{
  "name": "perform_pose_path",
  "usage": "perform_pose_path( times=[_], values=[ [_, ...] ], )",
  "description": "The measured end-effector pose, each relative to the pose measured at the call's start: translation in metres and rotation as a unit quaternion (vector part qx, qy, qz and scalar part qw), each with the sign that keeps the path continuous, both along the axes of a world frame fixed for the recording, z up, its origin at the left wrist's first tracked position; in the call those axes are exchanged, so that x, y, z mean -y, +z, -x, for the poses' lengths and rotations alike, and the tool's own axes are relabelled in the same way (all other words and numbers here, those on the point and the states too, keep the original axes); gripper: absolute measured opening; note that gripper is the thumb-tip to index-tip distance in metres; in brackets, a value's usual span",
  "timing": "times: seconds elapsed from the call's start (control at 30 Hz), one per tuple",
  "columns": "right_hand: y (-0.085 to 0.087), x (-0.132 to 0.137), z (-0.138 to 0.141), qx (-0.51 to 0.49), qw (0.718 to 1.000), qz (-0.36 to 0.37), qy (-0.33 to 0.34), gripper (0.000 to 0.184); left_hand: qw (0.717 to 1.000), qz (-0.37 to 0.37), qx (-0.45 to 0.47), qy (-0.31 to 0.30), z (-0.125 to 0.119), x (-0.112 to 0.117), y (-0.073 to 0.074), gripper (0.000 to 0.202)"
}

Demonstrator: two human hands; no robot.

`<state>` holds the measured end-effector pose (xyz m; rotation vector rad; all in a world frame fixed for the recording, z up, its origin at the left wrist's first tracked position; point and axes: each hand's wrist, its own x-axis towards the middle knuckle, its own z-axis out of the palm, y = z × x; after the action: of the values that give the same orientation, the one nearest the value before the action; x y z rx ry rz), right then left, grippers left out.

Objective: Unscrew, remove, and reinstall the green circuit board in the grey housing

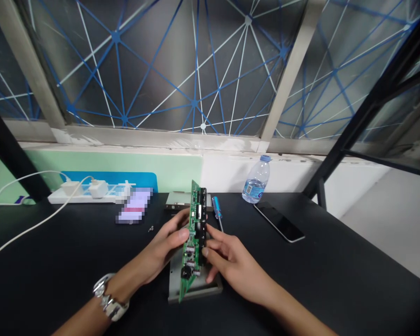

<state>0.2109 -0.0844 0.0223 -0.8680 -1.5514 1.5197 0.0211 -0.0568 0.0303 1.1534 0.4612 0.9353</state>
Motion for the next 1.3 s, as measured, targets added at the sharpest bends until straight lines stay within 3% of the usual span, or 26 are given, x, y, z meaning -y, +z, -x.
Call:
perform_pose_path(
  times=[0.2,0.3,0.43,0.67,1.07,1.17,1.3],
  values=[
    [0.000,0.008,0.001,-0.001,1.000,-0.008,-0.010,0.069,0.999,0.010,0.025,0.040,0.000,-0.002,-0.002,0.061],
    [0.003,0.011,0.002,0.007,0.999,-0.030,-0.018,0.069,0.998,0.018,0.021,0.051,0.002,-0.004,-0.001,0.060],
    [0.006,0.012,0.004,0.050,0.996,-0.058,-0.037,0.056,0.998,0.004,0.010,0.063,0.005,-0.004,0.002,0.067],
    [0.010,0.011,0.002,0.115,0.985,-0.085,-0.096,0.015,0.994,-0.041,-0.068,0.079,0.004,-0.001,-0.002,0.069],
    [0.012,0.003,0.003,0.001,0.996,0.008,-0.091,0.034,0.994,-0.051,-0.093,0.035,-0.013,0.015,-0.001,0.093],
    [0.013,0.000,0.000,-0.028,0.995,0.034,-0.094,0.035,0.994,-0.036,-0.092,0.040,-0.011,0.011,0.001,0.085],
    [0.015,0.000,-0.003,-0.073,0.992,0.050,-0.092,0.032,0.989,-0.014,-0.109,0.095,-0.002,-0.002,0.001,0.060]
  ],
)
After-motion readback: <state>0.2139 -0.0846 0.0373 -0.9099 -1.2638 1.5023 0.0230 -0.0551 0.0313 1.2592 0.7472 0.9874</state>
